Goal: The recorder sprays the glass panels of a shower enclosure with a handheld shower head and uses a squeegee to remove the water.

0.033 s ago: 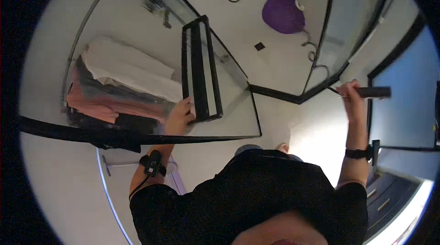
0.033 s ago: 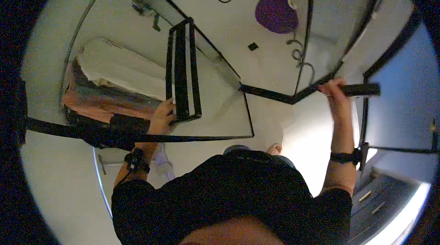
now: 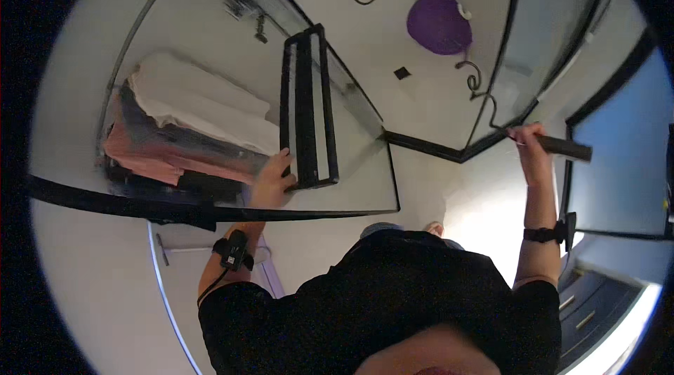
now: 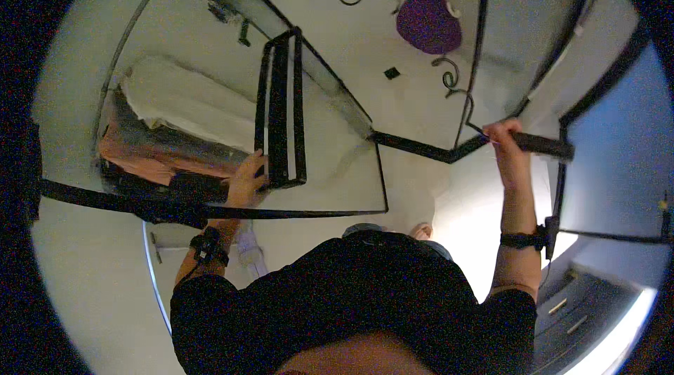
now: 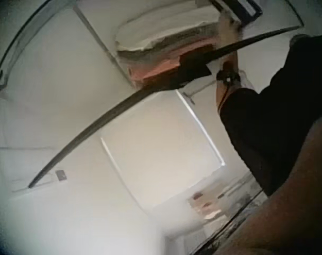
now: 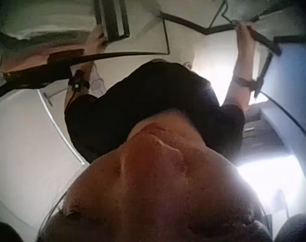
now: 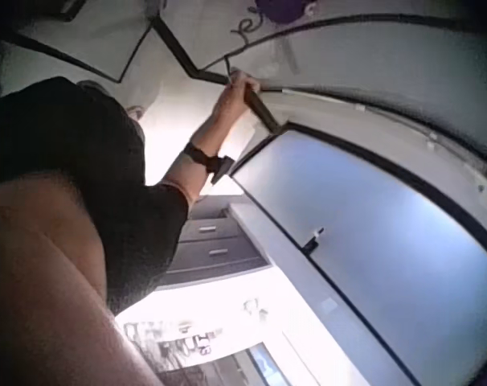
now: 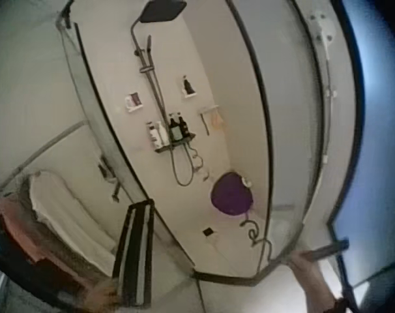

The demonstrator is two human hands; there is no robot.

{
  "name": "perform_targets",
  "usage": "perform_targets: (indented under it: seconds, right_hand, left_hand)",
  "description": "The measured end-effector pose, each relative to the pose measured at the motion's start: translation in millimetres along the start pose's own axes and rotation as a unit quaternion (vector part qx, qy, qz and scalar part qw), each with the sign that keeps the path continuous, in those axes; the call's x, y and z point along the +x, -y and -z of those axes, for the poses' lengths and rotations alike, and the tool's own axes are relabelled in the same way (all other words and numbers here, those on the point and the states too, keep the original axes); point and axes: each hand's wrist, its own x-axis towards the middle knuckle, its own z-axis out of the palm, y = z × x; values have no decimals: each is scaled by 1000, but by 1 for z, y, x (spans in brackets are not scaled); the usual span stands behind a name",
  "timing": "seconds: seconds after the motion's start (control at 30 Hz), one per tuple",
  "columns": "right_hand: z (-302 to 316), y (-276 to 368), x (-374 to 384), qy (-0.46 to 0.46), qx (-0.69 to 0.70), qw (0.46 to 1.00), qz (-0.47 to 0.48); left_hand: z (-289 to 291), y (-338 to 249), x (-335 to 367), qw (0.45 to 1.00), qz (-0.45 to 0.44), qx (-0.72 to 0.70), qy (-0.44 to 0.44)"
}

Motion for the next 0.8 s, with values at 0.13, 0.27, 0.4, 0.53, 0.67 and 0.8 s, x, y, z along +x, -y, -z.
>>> perform_targets:
  seconds: [0.13,0.27,0.4,0.53,0.67,0.8]
  right_hand:
    - [-62,-28,39,-15,-132,990,-52]
    - [-83,-67,109,12,-192,981,33]
    - [-111,-91,178,-18,-191,981,-25]
    - [-150,-135,257,34,-241,970,-9]
    - [-197,-191,353,-19,-215,976,15]
    - [-198,-214,405,4,-256,966,-38]
  left_hand:
    - [15,2,-32,976,196,75,-56]
    - [16,32,-71,909,377,98,-150]
    - [-22,19,-103,661,494,-313,-470]
    - [-59,33,-87,258,488,-542,-634]
    - [-60,87,-50,185,535,-333,-754]
    - [-42,74,-27,199,564,-263,-757]
